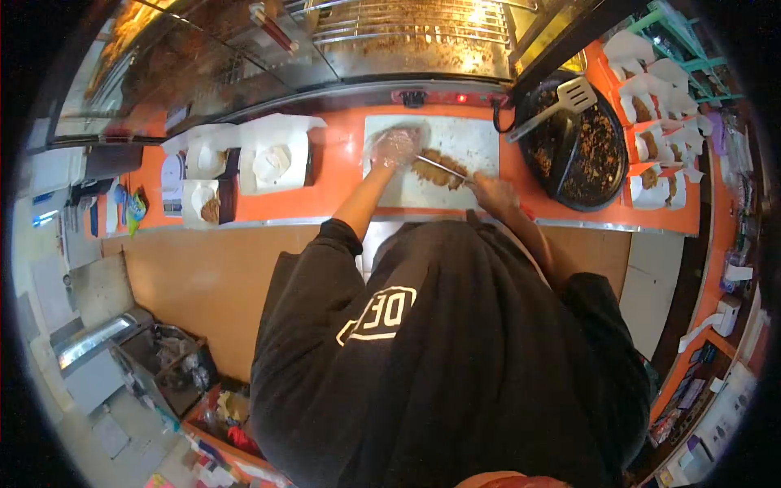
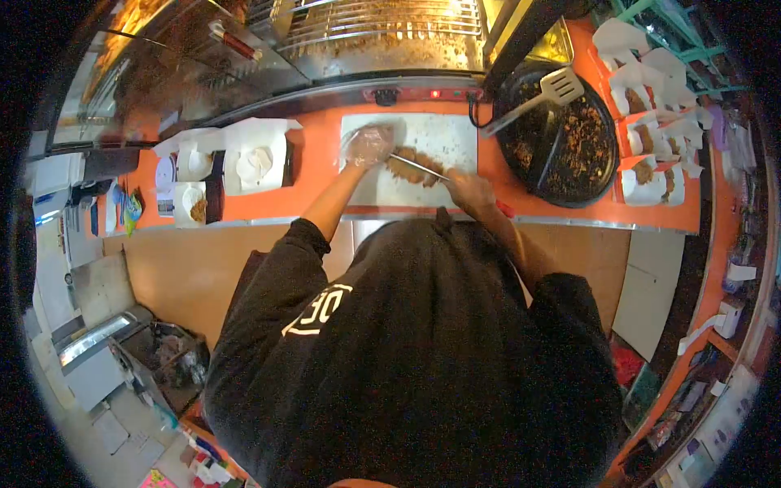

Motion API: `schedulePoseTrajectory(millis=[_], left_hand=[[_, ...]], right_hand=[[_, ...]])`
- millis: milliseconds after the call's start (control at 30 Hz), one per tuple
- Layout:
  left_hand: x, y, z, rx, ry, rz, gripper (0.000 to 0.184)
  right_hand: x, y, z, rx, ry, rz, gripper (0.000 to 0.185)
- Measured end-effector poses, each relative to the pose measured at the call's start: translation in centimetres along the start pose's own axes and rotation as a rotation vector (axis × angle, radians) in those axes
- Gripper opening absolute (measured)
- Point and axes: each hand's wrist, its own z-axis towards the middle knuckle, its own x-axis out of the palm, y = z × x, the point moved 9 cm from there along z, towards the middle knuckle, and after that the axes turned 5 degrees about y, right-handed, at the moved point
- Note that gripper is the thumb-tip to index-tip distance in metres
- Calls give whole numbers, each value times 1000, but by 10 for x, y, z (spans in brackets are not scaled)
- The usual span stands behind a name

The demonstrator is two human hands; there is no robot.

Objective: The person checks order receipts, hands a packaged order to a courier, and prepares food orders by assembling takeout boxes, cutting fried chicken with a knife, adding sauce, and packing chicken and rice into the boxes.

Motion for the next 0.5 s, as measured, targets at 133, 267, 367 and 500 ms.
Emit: schedulePoseTrajectory(millis=[133, 267, 367, 500], left_hand=[[-23, -9, 4, 24, -82, 128, 34], [-16, 5, 9, -97, -123, 114, 27], [-57, -19, -8, -103, -129, 11, 30], [-134, -70, -33, 236, -621, 0, 28]], right_hand=[[-4, -2, 22, 30, 227, 6, 18], [-9, -11, 12, 99, 148, -6, 11], [-32, -2, 0, 4, 36, 80, 22], [-35, -18, -19, -18, -5, 151, 29]])
